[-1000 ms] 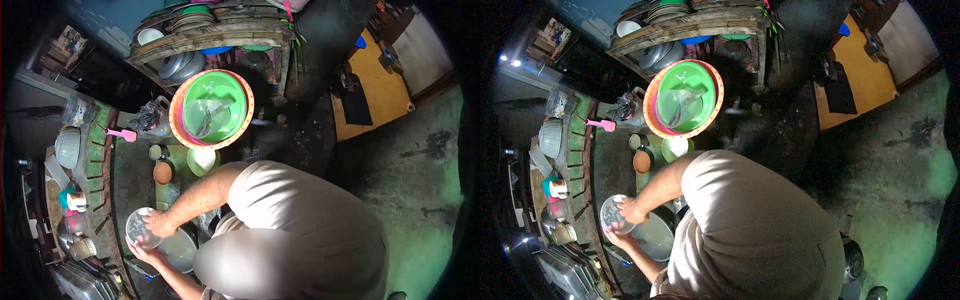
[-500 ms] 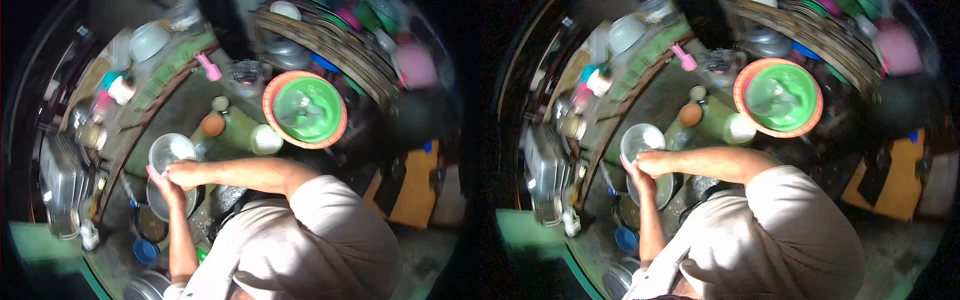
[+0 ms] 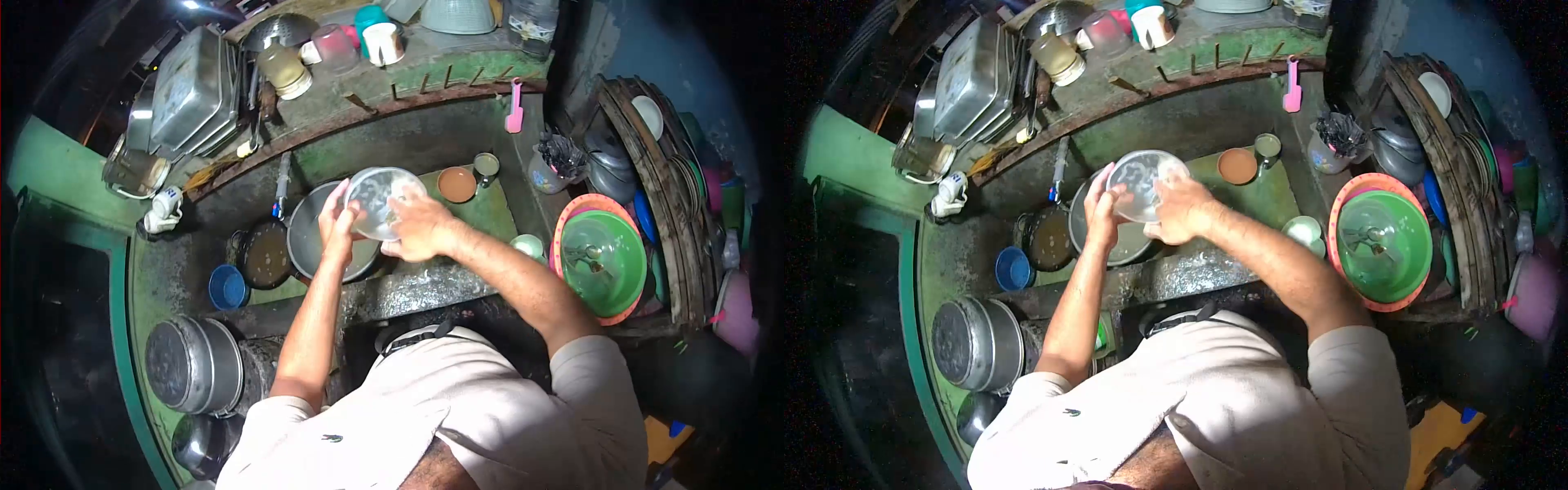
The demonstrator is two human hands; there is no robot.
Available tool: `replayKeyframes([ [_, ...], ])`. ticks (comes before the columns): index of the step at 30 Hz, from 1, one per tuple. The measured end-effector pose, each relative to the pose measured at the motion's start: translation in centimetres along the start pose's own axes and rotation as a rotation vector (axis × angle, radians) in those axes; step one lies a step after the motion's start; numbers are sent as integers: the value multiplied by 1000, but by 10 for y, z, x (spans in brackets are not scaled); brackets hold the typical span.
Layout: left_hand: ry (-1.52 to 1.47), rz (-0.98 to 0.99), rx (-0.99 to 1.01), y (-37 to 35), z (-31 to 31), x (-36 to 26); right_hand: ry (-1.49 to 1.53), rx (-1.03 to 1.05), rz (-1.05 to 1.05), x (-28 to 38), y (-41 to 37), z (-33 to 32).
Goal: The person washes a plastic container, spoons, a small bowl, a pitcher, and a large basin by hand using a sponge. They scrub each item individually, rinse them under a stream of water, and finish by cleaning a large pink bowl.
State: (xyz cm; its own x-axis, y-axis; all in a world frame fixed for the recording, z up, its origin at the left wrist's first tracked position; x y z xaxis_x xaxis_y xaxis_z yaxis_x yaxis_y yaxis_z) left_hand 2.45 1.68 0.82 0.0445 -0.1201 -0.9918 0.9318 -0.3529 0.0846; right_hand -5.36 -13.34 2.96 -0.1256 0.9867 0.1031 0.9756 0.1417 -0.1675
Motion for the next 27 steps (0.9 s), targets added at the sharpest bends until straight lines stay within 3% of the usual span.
replayKeyframes([
  [2,-10,16,-16,12,-9,7,-44,120,5,3,2,-13],
  [4,27,31,23,13,-12,6,265,261,-57,-1,17,-11],
  [6,-7,-37,-5,4,-6,4,317,293,-65,0,23,-7],
  [8,-45,64,24,8,-2,25,458,151,-55,11,27,-4],
  [9,-120,146,89,10,2,42,733,-15,-24,12,53,31],
  [10,-213,23,41,0,11,41,843,-302,68,18,38,7],
  [12,-100,111,24,-10,20,41,672,-409,106,17,39,10],
  [14,35,97,15,-19,24,9,32,-406,188,15,35,-6],
  [17,160,215,-6,0,12,15,-6,-358,342,5,38,4],
  [20,290,319,-12,2,20,12,318,119,309,14,18,-17],
  [22,337,326,-31,-2,23,16,1150,-45,342,7,38,16],
  [23,404,276,-25,-3,26,9,1808,-83,140,8,44,35],
  [24,468,230,-25,-1,28,3,1995,-148,120,12,36,27],
  [26,637,280,9,9,21,-9,1653,-48,-105,6,29,34],
  [27,665,314,88,14,15,-18,770,145,-47,4,4,-3],
])
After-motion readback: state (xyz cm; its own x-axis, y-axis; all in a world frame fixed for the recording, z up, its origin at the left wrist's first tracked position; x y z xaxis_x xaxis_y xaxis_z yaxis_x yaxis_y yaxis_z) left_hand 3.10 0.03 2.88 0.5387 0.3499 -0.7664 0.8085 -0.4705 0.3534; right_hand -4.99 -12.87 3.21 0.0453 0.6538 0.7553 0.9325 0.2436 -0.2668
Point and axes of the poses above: each hand's wrist, its own y-axis towards the middle knuckle, its own z-axis out of the palm, x = y × z, the point moved 3 cm from there along y, towards the middle knuckle, and after that the axes turned 11 degrees about z, right-handed, at the moved point
